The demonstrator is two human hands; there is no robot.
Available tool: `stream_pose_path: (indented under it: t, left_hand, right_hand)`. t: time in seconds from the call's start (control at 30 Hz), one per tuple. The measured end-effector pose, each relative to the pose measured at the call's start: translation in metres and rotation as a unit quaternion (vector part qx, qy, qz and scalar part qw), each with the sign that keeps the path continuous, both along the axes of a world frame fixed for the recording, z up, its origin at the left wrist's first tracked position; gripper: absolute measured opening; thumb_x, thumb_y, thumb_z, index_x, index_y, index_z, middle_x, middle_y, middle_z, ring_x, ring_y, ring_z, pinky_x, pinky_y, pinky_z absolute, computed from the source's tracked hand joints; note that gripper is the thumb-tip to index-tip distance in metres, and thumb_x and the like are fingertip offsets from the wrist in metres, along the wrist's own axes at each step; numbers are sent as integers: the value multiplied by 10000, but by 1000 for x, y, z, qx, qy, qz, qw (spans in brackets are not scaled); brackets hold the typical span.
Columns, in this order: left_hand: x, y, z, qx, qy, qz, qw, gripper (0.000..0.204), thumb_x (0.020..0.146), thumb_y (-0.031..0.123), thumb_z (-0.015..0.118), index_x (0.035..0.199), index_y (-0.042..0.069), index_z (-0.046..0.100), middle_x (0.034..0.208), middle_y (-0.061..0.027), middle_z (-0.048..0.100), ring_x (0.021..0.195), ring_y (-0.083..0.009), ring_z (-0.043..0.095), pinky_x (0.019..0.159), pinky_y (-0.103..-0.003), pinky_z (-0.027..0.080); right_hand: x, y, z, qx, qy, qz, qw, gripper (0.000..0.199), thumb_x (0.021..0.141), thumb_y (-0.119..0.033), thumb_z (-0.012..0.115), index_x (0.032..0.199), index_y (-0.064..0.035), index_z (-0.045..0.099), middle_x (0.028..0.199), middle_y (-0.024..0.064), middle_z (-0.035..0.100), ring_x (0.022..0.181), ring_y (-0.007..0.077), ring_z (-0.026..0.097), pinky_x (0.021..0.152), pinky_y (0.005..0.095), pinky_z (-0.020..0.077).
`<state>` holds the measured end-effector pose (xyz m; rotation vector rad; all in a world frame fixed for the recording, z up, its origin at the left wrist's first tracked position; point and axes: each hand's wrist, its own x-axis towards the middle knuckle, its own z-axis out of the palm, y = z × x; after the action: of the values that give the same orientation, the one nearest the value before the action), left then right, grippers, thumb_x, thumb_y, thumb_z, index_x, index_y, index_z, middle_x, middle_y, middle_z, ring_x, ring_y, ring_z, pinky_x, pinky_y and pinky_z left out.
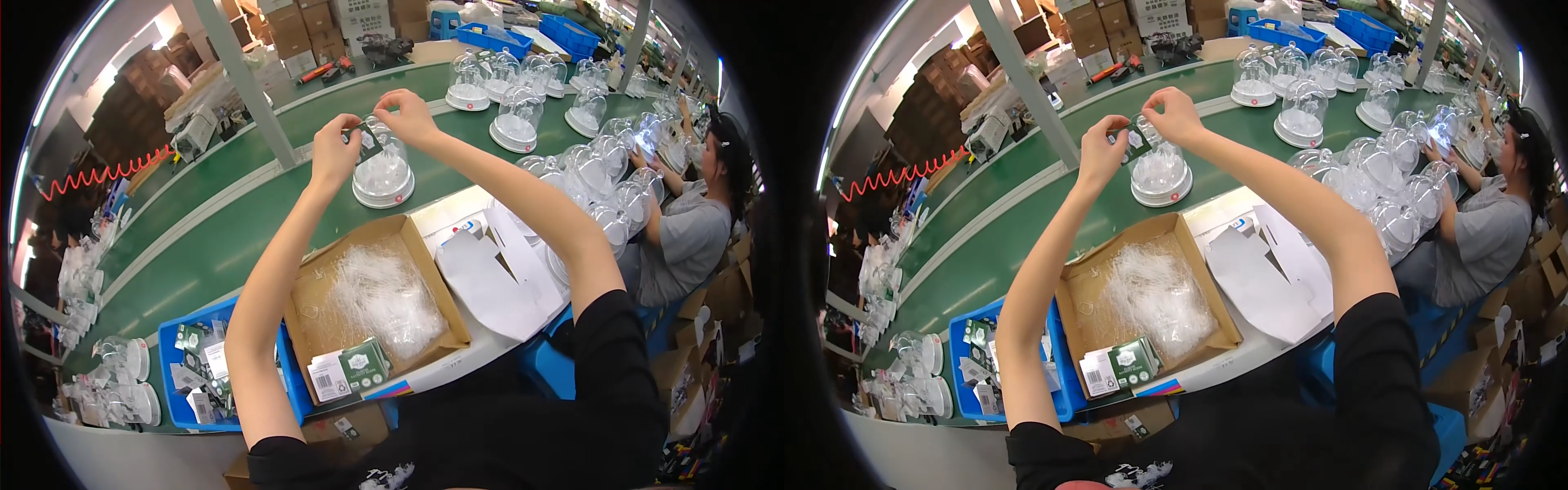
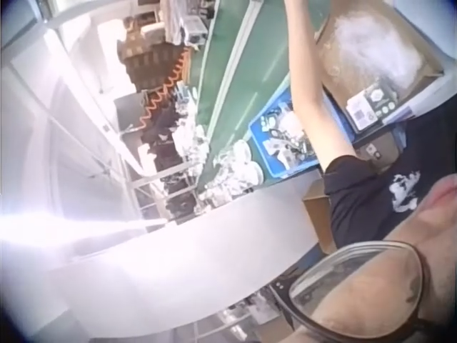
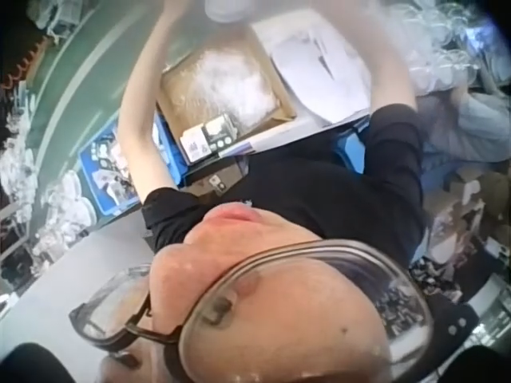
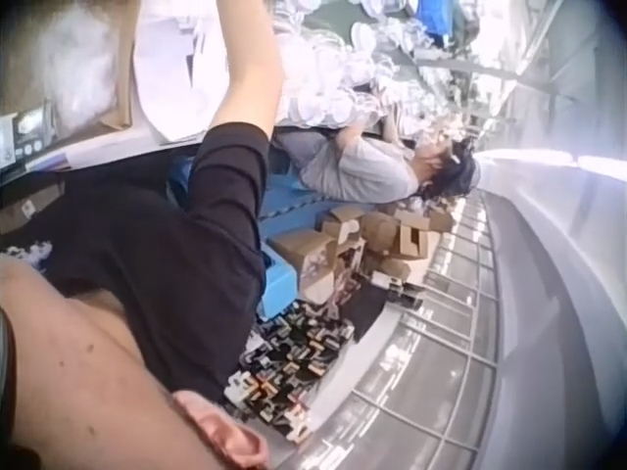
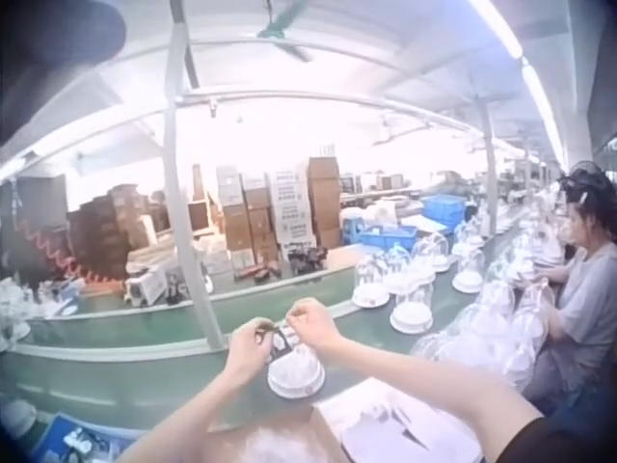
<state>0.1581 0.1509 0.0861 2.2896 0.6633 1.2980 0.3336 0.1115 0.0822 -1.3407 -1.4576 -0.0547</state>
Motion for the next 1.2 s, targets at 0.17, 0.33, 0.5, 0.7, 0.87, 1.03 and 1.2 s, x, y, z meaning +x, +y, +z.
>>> stream_pose_path:
  t: [0.17,0.33,0.5,0.7,0.87,1.03,1.2]
  left_hand:
    - [18,25,-9,-12,9,21,1000,195,806,82,602,978,12,659,891,-142,695,857,-285,670,776,-357,510]
    - [16,42,-8,-28,67,38,997,220,807,115,616,997,26,681,872,-137,701,822,-232,682,753,-329,520]
    - [13,45,-20,-35,52,43,997,302,785,163,638,1054,33,683,949,-156,700,805,-263,690,746,-364,537]
    - [15,31,-16,113,117,132,978,225,684,144,665,886,54,706,942,-171,630,961,-375,560,817,-461,481]
    - [21,38,-14,108,134,63,983,117,673,144,668,773,97,707,874,-148,611,926,-349,551,796,-434,490]
    - [32,43,-15,140,131,66,979,41,699,103,664,718,110,699,841,-111,616,873,-309,571,756,-404,507]
    - [33,45,-15,154,148,58,975,40,691,142,679,720,122,698,848,-100,617,877,-305,572,753,-404,508]
  right_hand:
    - [16,26,-13,-18,-20,-37,999,161,725,-220,702,766,-66,714,966,157,653,975,309,608,866,377,478]
    - [17,44,-20,-91,4,-28,995,205,707,-239,689,807,-66,732,864,160,682,853,313,648,792,383,506]
    - [30,56,-36,-110,-39,40,992,272,717,-254,622,838,-30,716,789,156,688,760,263,660,690,376,514]
    - [47,55,-46,-117,-52,20,992,240,705,-239,720,777,-12,697,1096,203,643,1069,313,596,934,365,431]
    - [35,58,-45,-134,-34,49,989,209,732,-216,705,771,-10,709,1108,192,646,1065,282,604,908,354,437]
    - [44,59,-45,-188,55,110,974,212,788,-176,666,738,29,686,1028,140,678,990,199,611,859,314,448]
    - [54,62,-51,-206,31,131,969,192,807,-150,645,779,39,664,1024,119,671,957,190,606,875,312,442]
